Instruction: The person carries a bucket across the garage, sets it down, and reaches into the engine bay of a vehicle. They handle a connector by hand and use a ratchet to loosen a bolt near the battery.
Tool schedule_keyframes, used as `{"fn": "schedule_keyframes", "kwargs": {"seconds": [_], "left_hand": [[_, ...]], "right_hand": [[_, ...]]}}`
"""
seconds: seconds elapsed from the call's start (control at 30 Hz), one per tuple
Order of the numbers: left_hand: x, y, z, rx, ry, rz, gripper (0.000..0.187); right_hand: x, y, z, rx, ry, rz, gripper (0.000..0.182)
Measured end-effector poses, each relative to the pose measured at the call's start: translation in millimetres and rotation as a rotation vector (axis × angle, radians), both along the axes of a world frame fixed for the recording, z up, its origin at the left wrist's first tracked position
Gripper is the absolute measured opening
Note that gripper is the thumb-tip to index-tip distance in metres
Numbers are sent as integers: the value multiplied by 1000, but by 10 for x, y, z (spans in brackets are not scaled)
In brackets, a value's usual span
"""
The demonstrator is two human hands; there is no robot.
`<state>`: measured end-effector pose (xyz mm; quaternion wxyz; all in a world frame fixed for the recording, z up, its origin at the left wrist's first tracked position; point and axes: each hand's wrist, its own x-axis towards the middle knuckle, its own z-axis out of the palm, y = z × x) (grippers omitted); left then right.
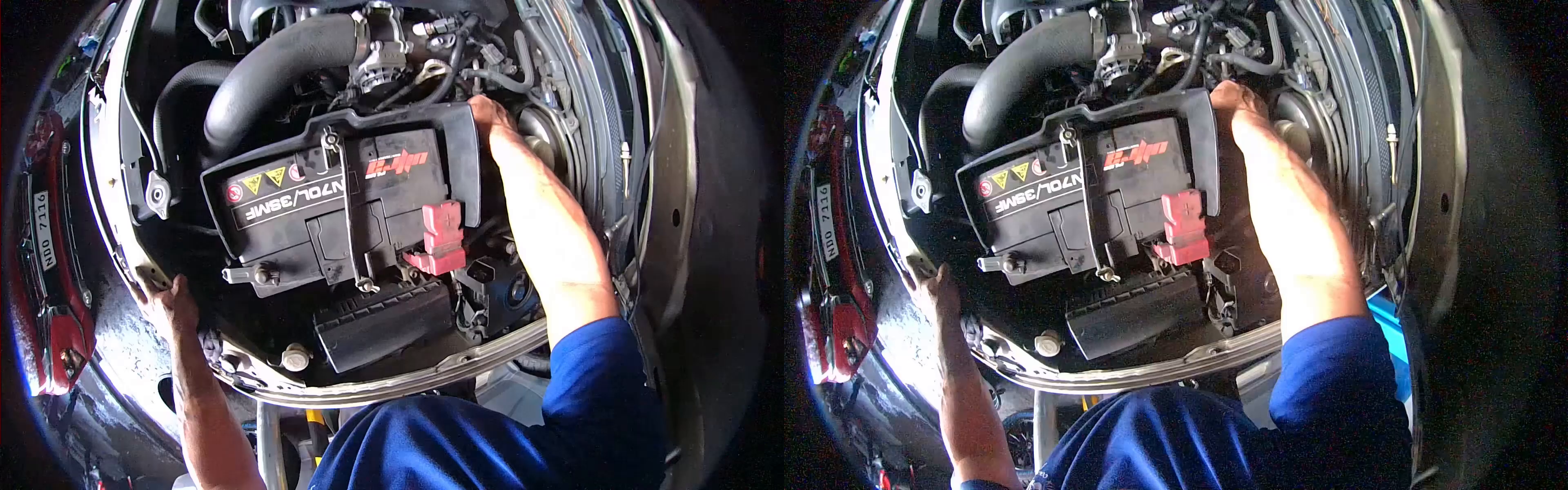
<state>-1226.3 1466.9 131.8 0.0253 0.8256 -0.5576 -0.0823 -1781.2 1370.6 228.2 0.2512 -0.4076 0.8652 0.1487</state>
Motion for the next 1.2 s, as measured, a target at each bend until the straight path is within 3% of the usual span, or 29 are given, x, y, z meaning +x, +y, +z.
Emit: {"fn": "schedule_keyframes", "kwargs": {"seconds": [0.03, 0.07, 0.13, 0.23, 0.27, 0.37, 0.43, 0.5, 0.63, 0.7, 0.73, 0.8, 1.0, 1.1, 1.17, 1.2], "left_hand": [[-2, 9, 25, 15, -9, -44, 73], [-5, 19, 49, 29, -18, -89, 66], [-72, 11, 163, 84, -118, -192, 54], [71, -4, 10, 198, -346, -328, 58], [98, 25, -89, 85, -261, -240, 63], [68, 14, -80, -2, -158, -92, 23], [24, 16, -43, 72, -190, -69, 26], [60, 51, -108, 67, -172, -49, 28], [-164, -12, 134, -175, 27, 97, 29], [-171, -2, 140, -30, -117, 3, 29], [-194, 1, 155, 1, -150, -24, 26], [-254, -28, 193, -81, -61, 42, 16], [-137, -6, 140, 93, -161, -2, 13], [-216, -43, 277, 176, -149, 51, 23], [-340, -69, 438, 130, -42, 151, 46], [-414, -99, 573, 179, -36, 138, 69]], "right_hand": [[-99, -23, -141, 5, -3, -3, 44], [-267, 41, -208, -70, -116, 160, 39], [-714, 158, -777, -46, -479, -66, 37], [-547, 28, -653, -65, -114, 120, 41], [-452, -8, -510, -87, -16, 162, 42], [-315, 62, -396, -109, -7, 17, 46], [-290, 45, -459, -112, -8, -41, 48], [-384, 141, -542, -407, 207, 404, 43], [-461, 172, -622, -554, 202, 474, 40], [-414, 214, -434, -451, -73, 58, 34], [-350, 170, -432, -368, -359, -402, 35], [-328, 89, -457, -359, -324, -362, 35], [-571, 68, -554, -279, -105, -187, 37], [-602, 40, -561, -349, -313, -365, 48], [-583, -5, -584, -323, -261, -328, 45], [-580, -19, -584, -311, -231, -302, 44]]}}
